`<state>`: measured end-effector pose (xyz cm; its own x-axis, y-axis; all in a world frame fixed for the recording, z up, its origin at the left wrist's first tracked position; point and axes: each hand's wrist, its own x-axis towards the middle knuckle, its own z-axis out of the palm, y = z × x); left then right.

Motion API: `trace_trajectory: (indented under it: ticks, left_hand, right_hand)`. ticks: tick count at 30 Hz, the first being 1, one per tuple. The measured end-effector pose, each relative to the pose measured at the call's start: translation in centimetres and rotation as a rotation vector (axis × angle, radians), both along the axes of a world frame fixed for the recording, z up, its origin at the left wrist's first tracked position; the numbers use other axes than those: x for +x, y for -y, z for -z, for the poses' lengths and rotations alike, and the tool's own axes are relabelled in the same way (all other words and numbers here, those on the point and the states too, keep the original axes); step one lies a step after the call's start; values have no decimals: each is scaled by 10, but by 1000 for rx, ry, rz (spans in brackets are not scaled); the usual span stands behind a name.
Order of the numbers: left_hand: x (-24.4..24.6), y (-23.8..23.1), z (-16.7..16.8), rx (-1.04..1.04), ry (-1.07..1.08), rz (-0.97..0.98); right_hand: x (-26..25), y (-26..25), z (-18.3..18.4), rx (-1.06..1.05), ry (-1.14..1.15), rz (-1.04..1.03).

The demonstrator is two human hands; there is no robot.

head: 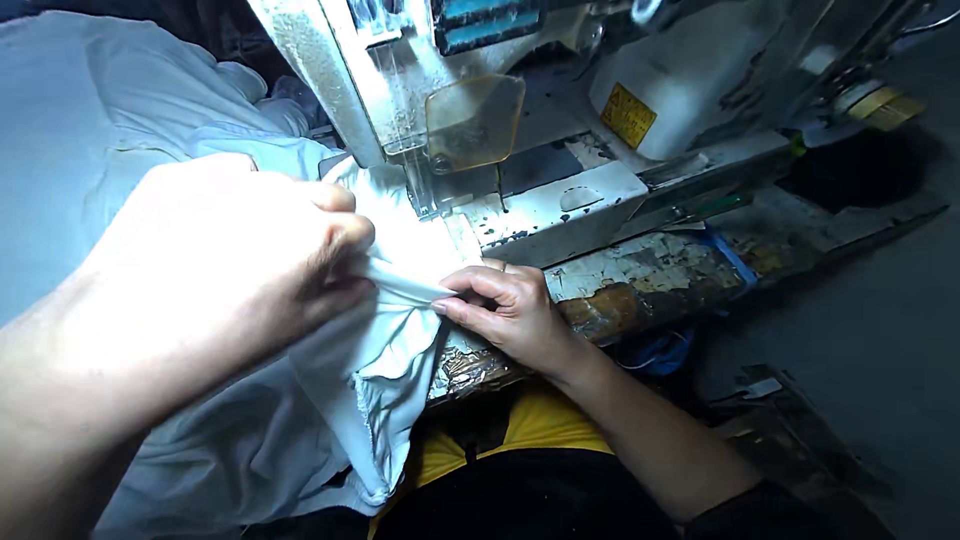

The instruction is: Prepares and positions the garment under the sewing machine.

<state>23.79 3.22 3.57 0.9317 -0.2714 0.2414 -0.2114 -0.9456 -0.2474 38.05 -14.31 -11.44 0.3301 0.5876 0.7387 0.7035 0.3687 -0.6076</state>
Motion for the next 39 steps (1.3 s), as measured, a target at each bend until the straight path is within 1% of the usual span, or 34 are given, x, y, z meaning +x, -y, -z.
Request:
trace_trajectory:
  ticks: [3,5,7,8,9,10,11,12,13,14,15,16,17,19,20,22,24,26,29,31,33,35,39]
  left_hand:
    - [-5,6,0,0,-10,-8]
    - [-7,2,-3,-48,3,-38]
    - [-17,7,-24,-146,-2,-123]
    - [-23,9,-37,-215,-17,-159]
    - [-25,12,-49,-267,-28,-204]
    - [-27,14,-55,-257,-19,-262]
    - [-26,14,-56,-197,5,-317]
    - [-25,13,-55,-111,37,-366]
    - [-25,12,-51,-40,70,-409]
    - [-27,12,-47,-16,113,-417]
    - [-29,12,-43,-22,158,-416]
    - [-32,10,-34,-31,226,-393]
    - [-35,8,-24,-40,308,-362]
    - [-39,5,-5,-91,440,-306]
    - [-39,5,2,-99,482,-277]
    - [-37,6,9,-74,544,-200]
    - [-35,10,10,-33,584,-106]
    - [-34,20,11,15,589,-13]
    - [-33,24,17,81,576,63]
    - [-28,19,20,121,533,41]
    - [-20,10,23,136,470,7]
    - [-14,0,24,130,412,-25]
    - [-10,-6,20,101,358,-45]
  right_hand:
    - [1,-1,-3,32,27,22]
    - [-4,4,-3,101,31,68]
    - [-23,7,5,211,-55,121]
    - [-38,3,13,222,-128,131]
    - [-57,-6,21,198,-192,85]
    - [-78,-18,25,128,-198,-22]
    - [-96,-32,24,22,-110,-138]
    - [-108,-44,18,-72,28,-253]
    - [-113,-53,10,-126,137,-372]
    - [-112,-55,2,-130,179,-460]
    - [-105,-49,-6,-95,155,-485]
    - [-92,-38,-11,-22,81,-446]
    - [-77,-26,-16,58,-16,-358]
    - [-45,-12,-29,194,-180,-83]
    - [-32,-12,-37,222,-192,33]
    - [-16,-19,-54,214,-122,107]
    - [-10,-29,-64,119,-76,57]
    - [-8,-30,-68,-20,-111,-51]
    - [-12,-8,-68,-194,-309,-204]
    - [-18,11,-60,-280,-424,-253]
    - [-21,21,-45,-312,-499,-253]
    - [-21,23,-32,-297,-535,-251]
    - [-21,21,-20,-221,-486,-216]
